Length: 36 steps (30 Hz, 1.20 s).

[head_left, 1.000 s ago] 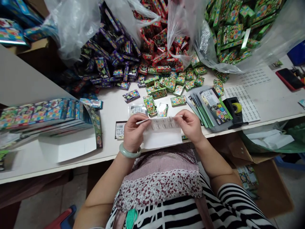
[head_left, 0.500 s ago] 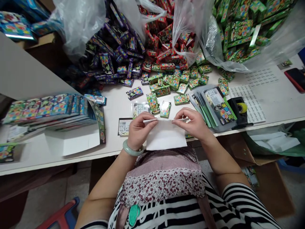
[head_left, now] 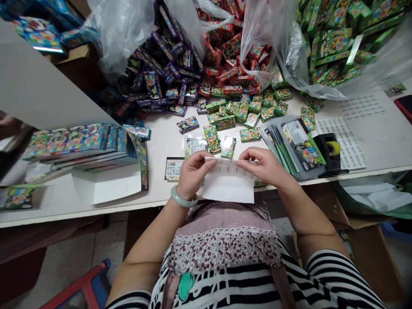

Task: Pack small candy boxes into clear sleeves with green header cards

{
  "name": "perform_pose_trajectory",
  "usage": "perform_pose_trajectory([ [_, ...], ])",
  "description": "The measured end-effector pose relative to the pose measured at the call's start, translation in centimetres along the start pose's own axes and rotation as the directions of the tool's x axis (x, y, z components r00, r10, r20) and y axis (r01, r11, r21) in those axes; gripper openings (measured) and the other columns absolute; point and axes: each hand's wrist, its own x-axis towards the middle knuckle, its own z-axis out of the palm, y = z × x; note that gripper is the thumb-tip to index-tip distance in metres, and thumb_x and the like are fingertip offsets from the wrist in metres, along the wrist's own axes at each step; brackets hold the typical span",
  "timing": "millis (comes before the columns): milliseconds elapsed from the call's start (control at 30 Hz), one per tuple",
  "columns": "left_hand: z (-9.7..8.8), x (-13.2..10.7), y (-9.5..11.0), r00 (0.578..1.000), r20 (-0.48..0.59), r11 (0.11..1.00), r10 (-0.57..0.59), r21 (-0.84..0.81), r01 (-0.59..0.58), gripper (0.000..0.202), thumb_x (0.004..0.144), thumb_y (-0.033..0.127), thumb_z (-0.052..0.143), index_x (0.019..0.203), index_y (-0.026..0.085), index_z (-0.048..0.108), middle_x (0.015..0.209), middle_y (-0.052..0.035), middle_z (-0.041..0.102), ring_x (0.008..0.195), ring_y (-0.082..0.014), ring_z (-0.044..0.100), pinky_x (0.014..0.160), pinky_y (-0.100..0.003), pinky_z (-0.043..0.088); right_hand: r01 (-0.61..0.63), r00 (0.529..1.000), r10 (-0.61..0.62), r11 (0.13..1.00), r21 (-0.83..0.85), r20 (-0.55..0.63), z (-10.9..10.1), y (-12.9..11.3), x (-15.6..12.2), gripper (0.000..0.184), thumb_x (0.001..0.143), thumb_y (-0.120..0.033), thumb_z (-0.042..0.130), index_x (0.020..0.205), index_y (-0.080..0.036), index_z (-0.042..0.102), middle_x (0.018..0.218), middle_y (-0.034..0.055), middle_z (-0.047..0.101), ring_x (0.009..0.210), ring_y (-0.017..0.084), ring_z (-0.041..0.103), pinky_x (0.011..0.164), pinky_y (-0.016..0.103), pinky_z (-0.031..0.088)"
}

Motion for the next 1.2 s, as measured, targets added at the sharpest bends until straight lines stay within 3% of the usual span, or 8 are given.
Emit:
perform_pose_trajectory([
  [167, -0.3, -0.3, -0.5, 0.998, -0.052, 0.999, -0.039, 0.016, 0.039, 0.024, 0.079, 0.04, 0.075, 0.069, 0.02, 0.065, 0.072, -0.0007, 0.061, 0.067, -0.0126, 0.053, 0.062, -0.027, 0.044, -0.029, 1.0, 0.03, 0.999, -0.015, 0.008, 0.2, 0.4, -0.1, 0.018, 0.083, -0.036, 0.068, 0.076, -0.02, 0.068, 0.072, 0.0008, 0.067, 0.066, 0.013, 0.056, 0.061, 0.027, 0.04],
  [367, -0.3, -0.3, -0.1, 1.0, -0.012, 0.999, -0.012, 0.03, 0.013, 0.028, 0.078, 0.041, 0.075, 0.066, 0.02, 0.061, 0.067, 0.0002, 0.057, 0.064, -0.0124, 0.05, 0.062, -0.027, 0.043, -0.064, 0.997, 0.064, 0.998, 0.022, 0.034, 0.5, 0.5, -0.2, 0.02, 0.082, -0.037, 0.069, 0.074, -0.018, 0.069, 0.07, 0.0004, 0.067, 0.062, 0.011, 0.053, 0.057, 0.025, 0.038],
  [567, -0.3, -0.1, -0.2, 0.986, 0.047, 0.987, -0.16, -0.009, 0.161, 0.023, 0.075, 0.039, 0.077, 0.072, 0.02, 0.063, 0.066, 0.0008, 0.057, 0.06, -0.0113, 0.049, 0.054, -0.025, 0.041, -0.139, 0.989, 0.134, 0.988, 0.07, 0.065, 0.9, 1.4, 0.3, 0.024, 0.082, -0.041, 0.068, 0.075, -0.018, 0.069, 0.07, 0.0002, 0.067, 0.063, 0.012, 0.055, 0.059, 0.027, 0.041],
  [667, -0.7, 0.2, -0.7, 0.968, 0.095, 0.972, -0.23, -0.02, 0.233, 0.022, 0.071, 0.034, 0.079, 0.078, 0.02, 0.064, 0.067, 0.0011, 0.058, 0.06, -0.0111, 0.051, 0.053, -0.024, 0.042, -0.12, 0.992, 0.116, 0.99, 0.072, 0.052, 0.2, 2.3, 0.2, 0.021, 0.082, -0.041, 0.069, 0.089, -0.02, 0.069, 0.087, 0.0035, 0.071, 0.078, 0.017, 0.062, 0.071, 0.032, 0.048],
  [800, -1.7, 0.8, -1.9, 0.965, -0.018, 0.965, -0.261, -0.009, 0.261, 0.024, 0.068, 0.032, 0.079, 0.078, 0.019, 0.061, 0.065, 0.0033, 0.055, 0.057, -0.0096, 0.049, 0.051, -0.022, 0.039, -0.098, 0.992, 0.087, 0.988, -0.116, -0.092, -1.6, 4.3, -2.5, 0.046, 0.077, -0.038, 0.075, 0.118, -0.023, 0.059, 0.121, 0.0106, 0.064, 0.113, 0.026, 0.059, 0.096, 0.045, 0.048],
  [1000, -2.3, 2.6, -3.7, 0.957, 0.01, 0.957, -0.29, 0.017, 0.29, 0.028, 0.065, 0.029, 0.079, 0.078, 0.019, 0.056, 0.064, 0.0035, 0.056, 0.056, -0.0105, 0.051, 0.051, -0.022, 0.039, -0.033, 0.942, 0.156, 0.924, -0.382, 0.298, -1.2, 7.2, -7.7, 0.032, 0.081, -0.026, 0.074, 0.109, -0.021, 0.061, 0.117, 0.0108, 0.067, 0.113, 0.029, 0.058, 0.098, 0.047, 0.047],
  [1100, -2.3, 3.4, -4.1, 0.953, 0.006, 0.952, -0.303, 0.049, 0.302, 0.027, 0.065, 0.024, 0.076, 0.081, 0.019, 0.055, 0.066, 0.0036, 0.057, 0.058, -0.011, 0.054, 0.055, -0.022, 0.042, -0.038, 0.924, 0.198, 0.899, -0.437, 0.328, -1.3, 7.1, -8.7, 0.03, 0.082, -0.024, 0.073, 0.109, -0.02, 0.061, 0.114, 0.0099, 0.068, 0.109, 0.029, 0.06, 0.095, 0.045, 0.048],
  [1200, -2.2, 4.0, -4.4, 0.941, 0.05, 0.938, -0.334, 0.118, 0.326, 0.027, 0.069, 0.021, 0.07, 0.092, 0.02, 0.057, 0.066, 0.0041, 0.057, 0.059, -0.0115, 0.054, 0.057, -0.022, 0.042, -0.085, 0.947, 0.206, 0.9, -0.428, 0.246, -3.6, 5.5, -9.2, 0.026, 0.085, -0.029, 0.07, 0.108, -0.021, 0.06, 0.113, 0.0092, 0.068, 0.108, 0.028, 0.061, 0.093, 0.044, 0.05],
])
